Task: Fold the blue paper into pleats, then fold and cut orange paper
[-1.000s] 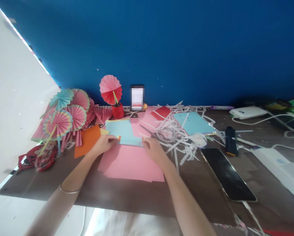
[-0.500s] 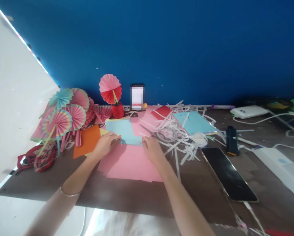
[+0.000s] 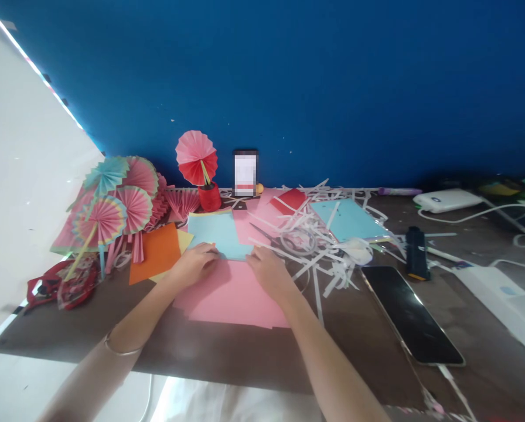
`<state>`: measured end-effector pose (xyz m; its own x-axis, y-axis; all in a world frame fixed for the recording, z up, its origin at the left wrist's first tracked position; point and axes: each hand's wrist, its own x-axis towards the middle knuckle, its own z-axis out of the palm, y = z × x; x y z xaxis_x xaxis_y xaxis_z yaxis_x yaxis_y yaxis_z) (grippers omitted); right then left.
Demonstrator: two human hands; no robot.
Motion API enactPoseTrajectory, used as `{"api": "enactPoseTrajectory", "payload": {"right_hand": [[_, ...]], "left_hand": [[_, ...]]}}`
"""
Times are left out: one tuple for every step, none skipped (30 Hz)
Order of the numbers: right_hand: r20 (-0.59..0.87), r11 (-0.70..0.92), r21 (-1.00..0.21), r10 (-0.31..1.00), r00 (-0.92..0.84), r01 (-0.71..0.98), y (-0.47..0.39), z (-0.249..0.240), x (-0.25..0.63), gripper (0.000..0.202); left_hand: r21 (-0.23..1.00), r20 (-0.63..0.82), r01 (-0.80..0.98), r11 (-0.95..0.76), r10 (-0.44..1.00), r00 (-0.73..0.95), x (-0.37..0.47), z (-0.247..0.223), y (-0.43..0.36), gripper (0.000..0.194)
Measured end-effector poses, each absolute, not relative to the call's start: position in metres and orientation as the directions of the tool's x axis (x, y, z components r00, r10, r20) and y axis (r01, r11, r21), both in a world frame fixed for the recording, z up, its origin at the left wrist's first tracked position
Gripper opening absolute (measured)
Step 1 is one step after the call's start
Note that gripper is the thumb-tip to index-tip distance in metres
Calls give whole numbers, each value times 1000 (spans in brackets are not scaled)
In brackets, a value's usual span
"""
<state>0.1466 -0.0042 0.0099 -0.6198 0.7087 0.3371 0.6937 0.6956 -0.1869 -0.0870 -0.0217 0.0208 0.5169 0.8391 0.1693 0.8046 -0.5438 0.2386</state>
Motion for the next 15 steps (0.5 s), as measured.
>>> {"api": "enactPoseTrajectory", "payload": {"right_hand": [[335, 708, -173, 697, -635, 685, -4, 10, 146, 25], [334, 721, -159, 682, -651, 674, -4, 10, 146, 26], [333, 735, -147, 667, -666, 662, -4, 11, 146, 26], [331, 746, -138, 655, -679, 652, -3, 11, 147, 26], [327, 752, -131, 648, -688, 646, -3, 11, 147, 26], [321, 755, -126, 645, -694, 643, -3, 11, 146, 27], [315, 754, -124, 646, -695, 645, -2, 11, 146, 27], [312, 751, -125, 650, -693, 649, -3, 11, 145, 27], [311, 746, -130, 656, -688, 653, -3, 10, 145, 28], [315, 740, -138, 663, -680, 658, -4, 8, 144, 28], [320, 733, -149, 671, -669, 664, -6, 6, 143, 30], [323, 726, -161, 679, -659, 669, -8, 4, 142, 33], [321, 722, -171, 684, -655, 670, -10, 1, 141, 37], [313, 722, -179, 686, -657, 669, -12, -1, 140, 41], [297, 720, -184, 689, -661, 669, -14, -4, 139, 44]], "left_hand": [[230, 165, 805, -547, 837, 522, -87, 22, -22, 26], [214, 159, 805, -553, 833, 530, -88, 24, -22, 28], [194, 156, 806, -560, 828, 538, -88, 25, -22, 29], [174, 154, 805, -568, 823, 547, -88, 27, -23, 30], [155, 153, 802, -577, 816, 558, -87, 28, -23, 30], [139, 151, 799, -585, 810, 567, -87, 29, -23, 30], [127, 147, 796, -592, 805, 575, -86, 29, -23, 28], [117, 145, 795, -595, 802, 579, -85, 29, -23, 27], [109, 144, 795, -597, 800, 582, -84, 28, -24, 26], [105, 142, 795, -597, 801, 582, -82, 27, -24, 26], [105, 141, 798, -594, 803, 579, -81, 27, -24, 26], [110, 141, 799, -591, 805, 576, -79, 26, -24, 25], [121, 143, 798, -590, 806, 574, -77, 27, -25, 25], [135, 146, 794, -592, 805, 575, -76, 27, -26, 25], [153, 150, 789, -595, 803, 577, -75, 28, -26, 25]]}}
